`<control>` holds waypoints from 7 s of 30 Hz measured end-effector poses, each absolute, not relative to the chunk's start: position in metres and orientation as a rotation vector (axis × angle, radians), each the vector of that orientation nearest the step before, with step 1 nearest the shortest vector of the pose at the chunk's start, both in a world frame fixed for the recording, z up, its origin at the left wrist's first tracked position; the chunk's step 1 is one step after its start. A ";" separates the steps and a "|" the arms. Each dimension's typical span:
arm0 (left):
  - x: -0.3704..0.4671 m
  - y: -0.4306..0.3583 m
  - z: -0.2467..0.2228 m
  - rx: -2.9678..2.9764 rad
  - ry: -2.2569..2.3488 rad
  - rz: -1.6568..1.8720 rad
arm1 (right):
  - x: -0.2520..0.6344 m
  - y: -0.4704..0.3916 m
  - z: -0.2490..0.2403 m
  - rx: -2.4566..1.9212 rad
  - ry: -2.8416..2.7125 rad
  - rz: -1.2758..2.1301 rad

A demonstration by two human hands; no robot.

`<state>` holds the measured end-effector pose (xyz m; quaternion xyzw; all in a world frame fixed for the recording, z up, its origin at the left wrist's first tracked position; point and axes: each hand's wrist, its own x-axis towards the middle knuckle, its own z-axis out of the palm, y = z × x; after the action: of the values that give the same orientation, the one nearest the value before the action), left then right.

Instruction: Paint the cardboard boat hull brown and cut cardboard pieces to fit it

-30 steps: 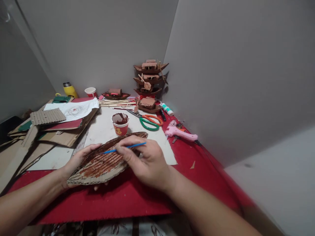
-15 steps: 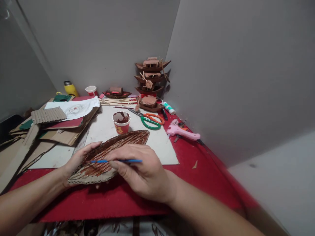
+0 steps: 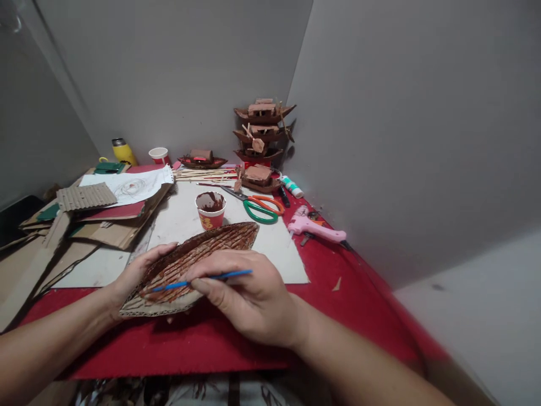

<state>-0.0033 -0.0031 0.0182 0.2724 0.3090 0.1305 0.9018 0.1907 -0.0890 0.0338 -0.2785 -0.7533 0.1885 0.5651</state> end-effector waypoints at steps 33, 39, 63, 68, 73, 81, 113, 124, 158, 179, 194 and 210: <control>-0.015 -0.006 0.013 0.672 0.356 0.395 | 0.231 0.021 0.080 -1.298 -1.731 0.455; -0.012 -0.010 0.026 0.627 0.417 0.436 | 0.226 0.022 0.072 -1.285 -1.857 0.619; -0.011 -0.012 0.036 0.529 0.656 0.509 | 0.228 -0.051 0.056 -0.911 -1.093 0.568; -0.011 -0.010 0.036 0.518 0.607 0.483 | 0.210 -0.069 0.037 -0.909 -1.168 0.649; -0.011 -0.009 0.034 0.502 0.608 0.469 | 0.199 -0.076 0.027 -0.871 -1.245 0.653; -0.009 -0.012 0.036 0.472 0.637 0.488 | 0.190 -0.086 0.025 -0.941 -1.324 0.278; -0.009 -0.016 0.039 0.529 0.522 0.425 | 0.171 -0.107 0.016 -0.888 -1.533 0.597; -0.007 -0.016 0.041 0.540 0.550 0.448 | 0.165 -0.110 0.015 -0.855 -1.607 0.543; -0.007 -0.017 0.035 0.603 0.460 0.449 | 0.163 -0.106 0.011 -1.037 -1.364 0.538; -0.004 -0.020 0.040 0.675 0.632 0.555 | 0.158 -0.118 0.012 -1.002 -1.429 0.519; -0.003 -0.021 0.038 0.613 0.572 0.563 | 0.164 -0.113 0.007 -1.032 -1.407 0.319; -0.002 -0.021 0.037 0.625 0.562 0.622 | 0.174 -0.116 -0.001 -1.094 -1.411 0.127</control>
<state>-0.0017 -0.0206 0.0375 0.2986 0.2684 0.2971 0.8663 0.1741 -0.1157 -0.0010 -0.4767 -0.6150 0.0555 0.6256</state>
